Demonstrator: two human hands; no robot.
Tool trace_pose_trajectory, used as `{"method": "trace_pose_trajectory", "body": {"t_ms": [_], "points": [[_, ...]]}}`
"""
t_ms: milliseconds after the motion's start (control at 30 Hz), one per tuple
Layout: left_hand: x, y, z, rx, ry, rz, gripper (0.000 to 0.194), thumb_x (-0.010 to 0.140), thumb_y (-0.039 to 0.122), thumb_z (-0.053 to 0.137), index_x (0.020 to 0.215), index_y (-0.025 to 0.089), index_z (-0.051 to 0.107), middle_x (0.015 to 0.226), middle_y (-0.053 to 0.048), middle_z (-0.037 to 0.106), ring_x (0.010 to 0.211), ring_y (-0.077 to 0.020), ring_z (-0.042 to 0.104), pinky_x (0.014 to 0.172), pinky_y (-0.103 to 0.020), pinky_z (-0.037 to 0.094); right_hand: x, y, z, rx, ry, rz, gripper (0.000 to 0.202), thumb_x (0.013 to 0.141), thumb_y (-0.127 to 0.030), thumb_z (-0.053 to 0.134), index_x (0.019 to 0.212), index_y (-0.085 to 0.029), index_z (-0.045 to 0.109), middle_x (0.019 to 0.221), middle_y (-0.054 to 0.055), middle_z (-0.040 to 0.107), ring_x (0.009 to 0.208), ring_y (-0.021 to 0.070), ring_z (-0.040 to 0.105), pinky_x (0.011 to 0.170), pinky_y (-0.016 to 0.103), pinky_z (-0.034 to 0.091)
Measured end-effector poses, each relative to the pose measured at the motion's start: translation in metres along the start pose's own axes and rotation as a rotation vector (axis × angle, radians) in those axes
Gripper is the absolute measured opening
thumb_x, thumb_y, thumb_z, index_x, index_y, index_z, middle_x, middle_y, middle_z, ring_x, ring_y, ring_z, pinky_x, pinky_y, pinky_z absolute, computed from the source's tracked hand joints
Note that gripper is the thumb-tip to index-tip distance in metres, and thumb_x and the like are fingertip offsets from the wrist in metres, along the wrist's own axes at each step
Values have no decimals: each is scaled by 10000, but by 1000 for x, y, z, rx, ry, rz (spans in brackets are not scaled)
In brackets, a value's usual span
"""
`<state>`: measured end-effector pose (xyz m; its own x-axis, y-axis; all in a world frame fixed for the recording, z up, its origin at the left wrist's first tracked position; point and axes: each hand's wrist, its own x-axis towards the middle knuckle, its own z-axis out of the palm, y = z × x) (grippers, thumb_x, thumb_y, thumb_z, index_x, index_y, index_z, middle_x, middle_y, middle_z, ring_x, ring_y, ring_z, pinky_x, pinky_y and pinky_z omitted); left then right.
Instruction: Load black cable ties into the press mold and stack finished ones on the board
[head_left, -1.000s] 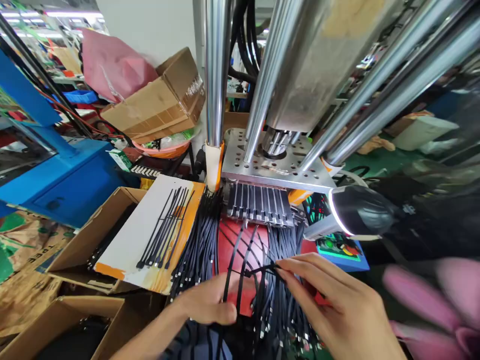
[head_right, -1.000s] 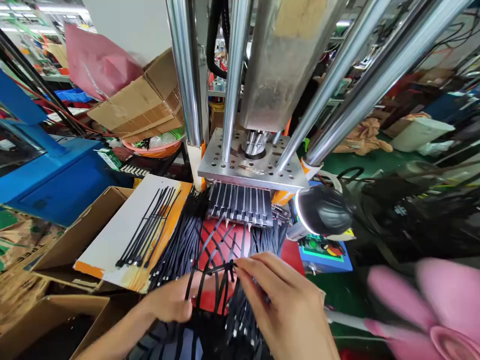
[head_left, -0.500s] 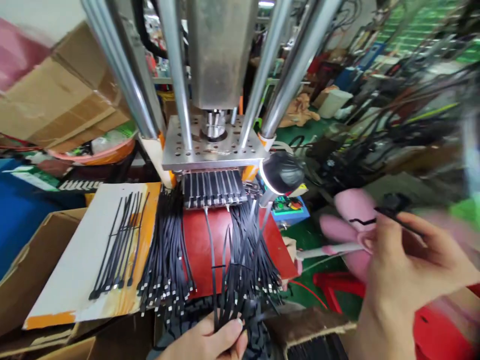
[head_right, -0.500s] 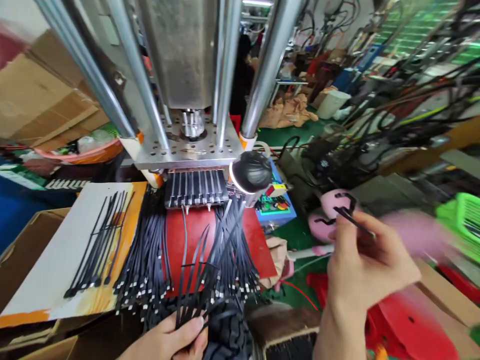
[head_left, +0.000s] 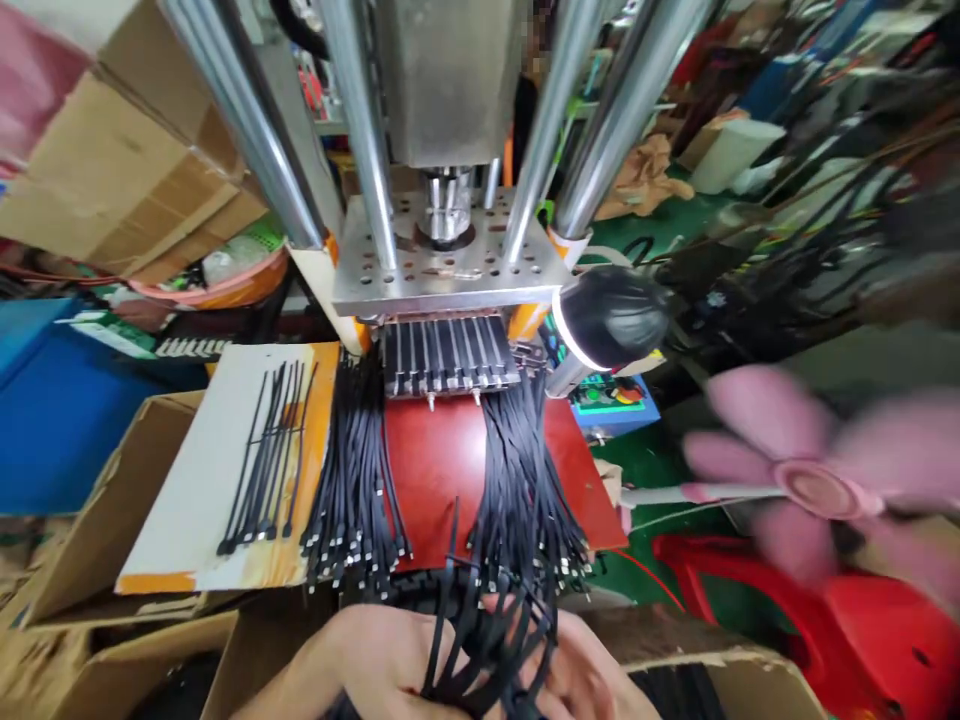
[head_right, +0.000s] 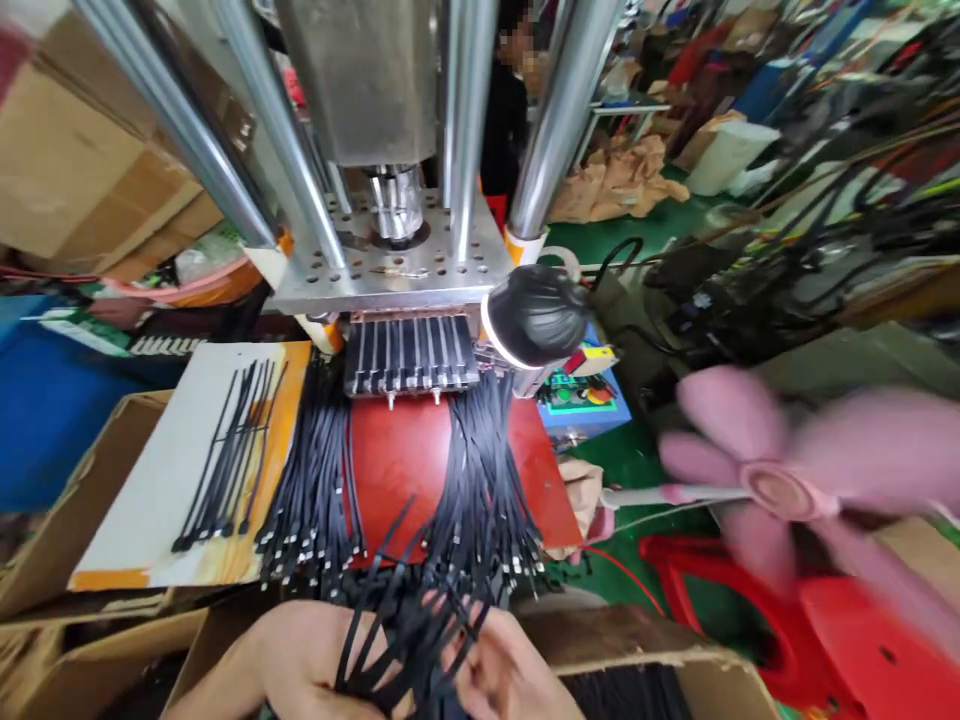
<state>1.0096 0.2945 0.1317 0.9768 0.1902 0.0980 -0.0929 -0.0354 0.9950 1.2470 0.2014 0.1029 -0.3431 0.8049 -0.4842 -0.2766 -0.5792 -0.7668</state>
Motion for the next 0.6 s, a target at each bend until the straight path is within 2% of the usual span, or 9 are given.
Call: {"method": "trace_pose_trajectory", "body": {"t_ms": [67, 133, 200, 233, 267, 333, 433, 500, 600], "points": [[-13, 2, -13, 12, -89, -6, 741, 973, 772, 241, 849, 201, 697, 737, -102, 594, 704, -228, 573, 700, -333, 513, 34, -12, 32, 143, -82, -5, 798, 636, -831, 787, 1209, -276, 762, 905, 57, 692, 501, 40, 368, 469, 197, 220], [-34, 0, -22, -109, -154, -125, 723, 957, 795, 300, 890, 202, 709, 686, -85, 606, 637, -221, 601, 639, -327, 526, 65, -21, 58, 190, -120, 32, 803, 637, -814, 801, 1215, -259, 756, 869, 39, 664, 555, 53, 418, 491, 180, 238], [-58, -4, -24, -221, -118, -270, 700, 939, 812, 361, 881, 202, 698, 611, -48, 591, 549, -195, 582, 575, -310, 513, 92, -30, 78, 124, -125, 89, 713, 663, -720, 856, 1187, -248, 749, 852, 23, 658, 615, 75, 498, 525, 174, 296], [-70, -7, -23, -250, -46, -320, 692, 933, 816, 383, 861, 200, 689, 584, -33, 583, 523, -183, 571, 566, -301, 507, 105, -35, 87, 61, -134, 111, 646, 677, -666, 877, 1148, -244, 749, 838, 13, 655, 625, 83, 520, 534, 176, 317], [-82, -9, -21, -266, 63, -353, 678, 931, 812, 410, 849, 197, 682, 572, -22, 583, 514, -171, 565, 570, -292, 503, 118, -41, 95, -6, -151, 114, 596, 681, -632, 890, 1103, -236, 747, 825, 5, 648, 631, 88, 528, 537, 179, 328], [-105, -13, -15, -295, 377, -374, 618, 936, 772, 485, 884, 188, 681, 586, -8, 611, 530, -153, 582, 609, -276, 509, 149, -54, 113, -128, -211, 67, 557, 680, -620, 892, 1032, -217, 737, 782, -13, 613, 617, 87, 501, 530, 185, 321], [-135, -17, -7, -388, 953, -322, 521, 903, 683, 652, 1014, 175, 668, 689, -15, 690, 598, -147, 643, 639, -261, 534, 208, -71, 150, -345, -325, -109, 569, 706, -683, 825, 969, -192, 709, 709, -37, 533, 578, 81, 410, 498, 195, 257], [-152, -19, -7, -412, 1297, -261, 535, 864, 638, 734, 1091, 162, 649, 819, -53, 733, 687, -165, 689, 631, -261, 556, 251, -81, 182, -484, -377, -227, 585, 718, -720, 772, 938, -185, 686, 704, -37, 522, 568, 83, 373, 480, 207, 220], [-171, -21, -15, -373, 1670, -196, 664, 798, 606, 813, 1233, 148, 610, 1066, -133, 736, 845, -212, 727, 627, -268, 585, 302, -95, 223, -640, -362, -318, 520, 767, -682, 729, 893, -181, 669, 683, -28, 538, 561, 97, 394, 469, 225, 259]]}}
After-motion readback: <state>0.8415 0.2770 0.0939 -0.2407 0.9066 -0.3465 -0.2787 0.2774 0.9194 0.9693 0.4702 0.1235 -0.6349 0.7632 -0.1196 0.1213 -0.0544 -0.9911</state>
